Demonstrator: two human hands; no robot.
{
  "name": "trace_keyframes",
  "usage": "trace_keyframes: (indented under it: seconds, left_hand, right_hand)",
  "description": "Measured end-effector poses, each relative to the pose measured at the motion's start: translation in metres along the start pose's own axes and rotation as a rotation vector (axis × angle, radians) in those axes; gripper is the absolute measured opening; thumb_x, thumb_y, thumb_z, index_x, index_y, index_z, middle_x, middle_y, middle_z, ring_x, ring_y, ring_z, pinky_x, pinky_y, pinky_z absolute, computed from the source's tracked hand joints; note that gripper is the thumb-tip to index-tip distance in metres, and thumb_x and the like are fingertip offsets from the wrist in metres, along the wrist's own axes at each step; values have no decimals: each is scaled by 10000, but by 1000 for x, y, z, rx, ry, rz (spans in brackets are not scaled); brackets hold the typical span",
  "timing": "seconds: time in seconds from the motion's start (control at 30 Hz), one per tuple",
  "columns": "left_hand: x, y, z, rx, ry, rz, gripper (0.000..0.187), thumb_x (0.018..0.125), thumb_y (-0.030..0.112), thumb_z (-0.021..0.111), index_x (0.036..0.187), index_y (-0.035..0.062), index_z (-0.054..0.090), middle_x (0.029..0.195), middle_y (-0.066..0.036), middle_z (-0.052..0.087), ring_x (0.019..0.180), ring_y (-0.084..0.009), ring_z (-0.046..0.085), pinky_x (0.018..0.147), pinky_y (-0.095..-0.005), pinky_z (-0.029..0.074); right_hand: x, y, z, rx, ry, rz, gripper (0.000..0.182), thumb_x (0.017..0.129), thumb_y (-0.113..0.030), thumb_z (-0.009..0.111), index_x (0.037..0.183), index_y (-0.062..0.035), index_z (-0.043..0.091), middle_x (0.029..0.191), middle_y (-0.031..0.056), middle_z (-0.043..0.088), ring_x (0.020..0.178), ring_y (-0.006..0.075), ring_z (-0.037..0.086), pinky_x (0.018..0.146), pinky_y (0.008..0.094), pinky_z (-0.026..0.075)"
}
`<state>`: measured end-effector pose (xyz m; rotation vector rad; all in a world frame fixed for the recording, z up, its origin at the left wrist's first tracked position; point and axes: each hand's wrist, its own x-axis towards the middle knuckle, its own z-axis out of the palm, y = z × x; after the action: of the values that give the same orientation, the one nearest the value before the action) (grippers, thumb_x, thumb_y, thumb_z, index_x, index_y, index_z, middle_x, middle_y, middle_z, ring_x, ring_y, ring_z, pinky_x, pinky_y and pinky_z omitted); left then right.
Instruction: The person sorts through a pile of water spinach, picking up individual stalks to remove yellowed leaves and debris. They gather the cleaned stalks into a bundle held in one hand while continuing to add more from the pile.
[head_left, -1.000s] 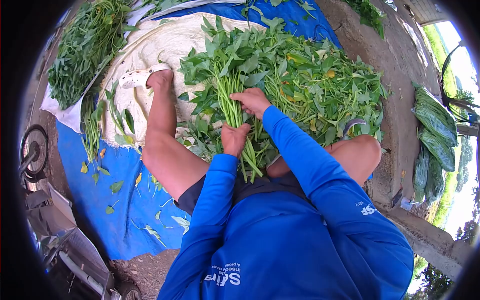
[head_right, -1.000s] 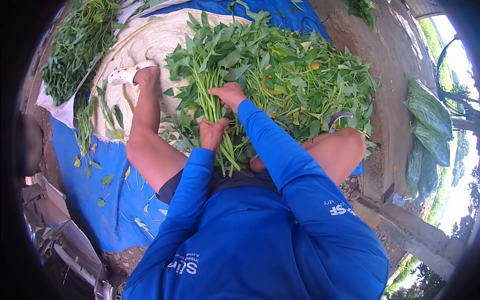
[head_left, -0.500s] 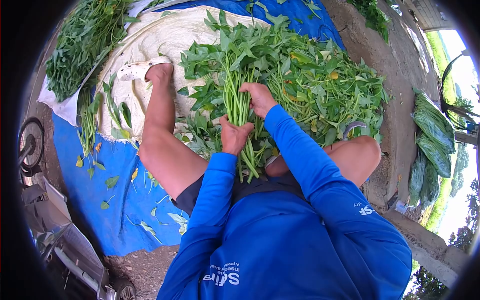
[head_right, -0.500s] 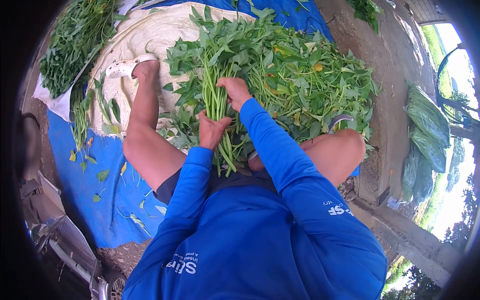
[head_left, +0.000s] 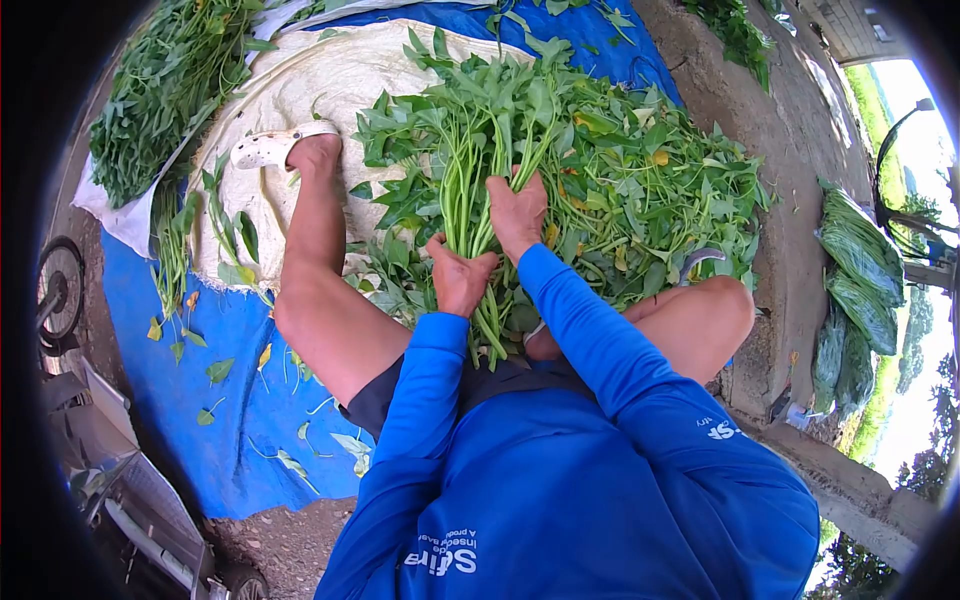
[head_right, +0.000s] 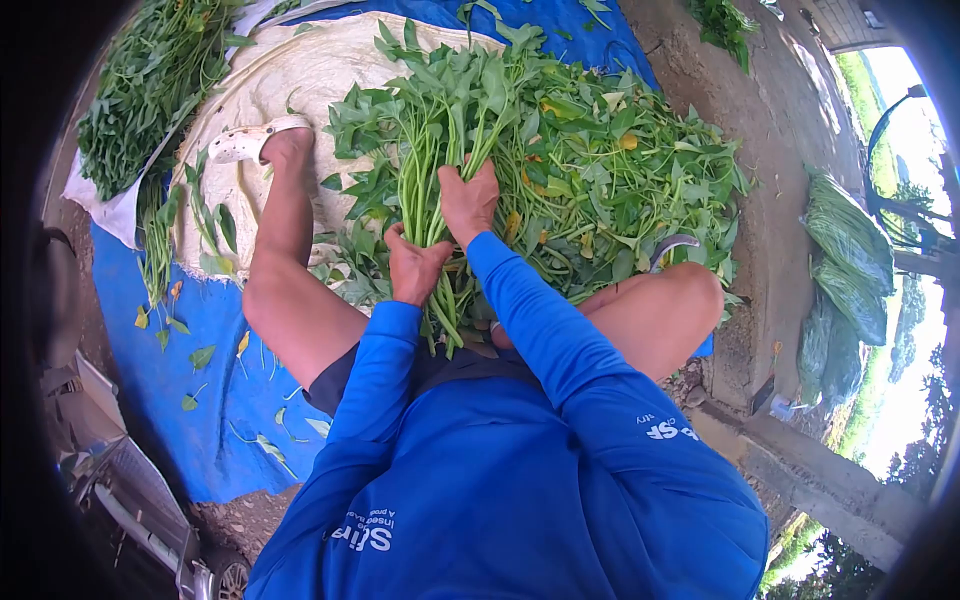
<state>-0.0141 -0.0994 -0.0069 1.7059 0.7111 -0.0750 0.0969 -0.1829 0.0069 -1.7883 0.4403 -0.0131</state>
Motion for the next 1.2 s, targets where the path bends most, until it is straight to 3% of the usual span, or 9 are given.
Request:
trace_keyframes:
  seconds: [0.1,0.17,0.23,0.4,0.53,0.63,0.73,1.07,1.2]
  left_hand:
    - [-1,-10,4,42,46,42,848,756,249,854,1392,-114,426,1183,-276,729,1046,-350,744,958,-402,578]
    - [-1,-12,4,-79,-114,83,496,769,164,798,1146,-82,588,977,-168,735,841,-264,703,805,-395,577]
    - [0,-5,-5,-203,-454,-34,332,784,129,766,1029,-52,638,898,-108,715,762,-201,656,745,-364,554]
    - [6,11,-35,-388,-109,-123,190,820,83,744,972,5,662,838,-32,666,699,-142,592,663,-318,504]
    - [28,9,-76,-460,1,-116,204,840,63,757,1018,12,670,859,-28,674,714,-136,605,667,-307,499]
    - [37,6,-80,-521,73,-120,195,840,50,759,1011,23,670,855,-17,666,710,-127,597,658,-299,486]
    - [34,7,-78,-564,109,-99,207,842,49,762,1020,30,656,849,-10,648,695,-123,576,646,-300,470]
    - [29,6,-70,-541,69,-180,271,835,71,777,1058,13,635,859,-45,659,684,-150,599,614,-322,493]
    - [27,12,-72,-540,84,-186,261,837,57,770,1054,14,631,861,-46,663,687,-146,601,622,-317,497]
  right_hand:
    - [-3,13,-2,191,114,43,358,865,-87,709,1205,2,641,1079,129,749,944,240,715,861,387,554]
    - [9,23,3,154,125,52,334,869,-82,703,1187,6,657,1088,130,754,952,243,716,873,389,557]
    - [23,21,10,123,-156,210,346,858,-127,704,1167,28,704,1135,161,767,1009,261,733,899,390,561]
    - [66,-42,-22,100,-788,412,409,987,-324,749,1217,9,690,1096,112,719,972,204,699,836,369,602]
    - [127,2,-80,-290,-222,142,393,972,-303,742,1229,-7,707,1070,99,729,854,259,715,820,404,616]
    - [121,60,-102,-796,-373,-101,392,931,-279,739,1192,12,713,1165,203,714,986,387,713,917,488,591]
    - [78,84,-99,-926,-118,-321,500,914,-319,751,1262,32,680,1300,303,646,1170,489,638,1055,543,519]
    - [34,31,-69,-1301,-405,2,1060,782,-555,866,1516,65,418,1484,268,532,1420,439,455,1166,558,433]
    - [58,65,-70,-1211,-306,-69,954,770,-447,873,1472,67,482,1469,316,558,1363,463,529,1121,550,476]
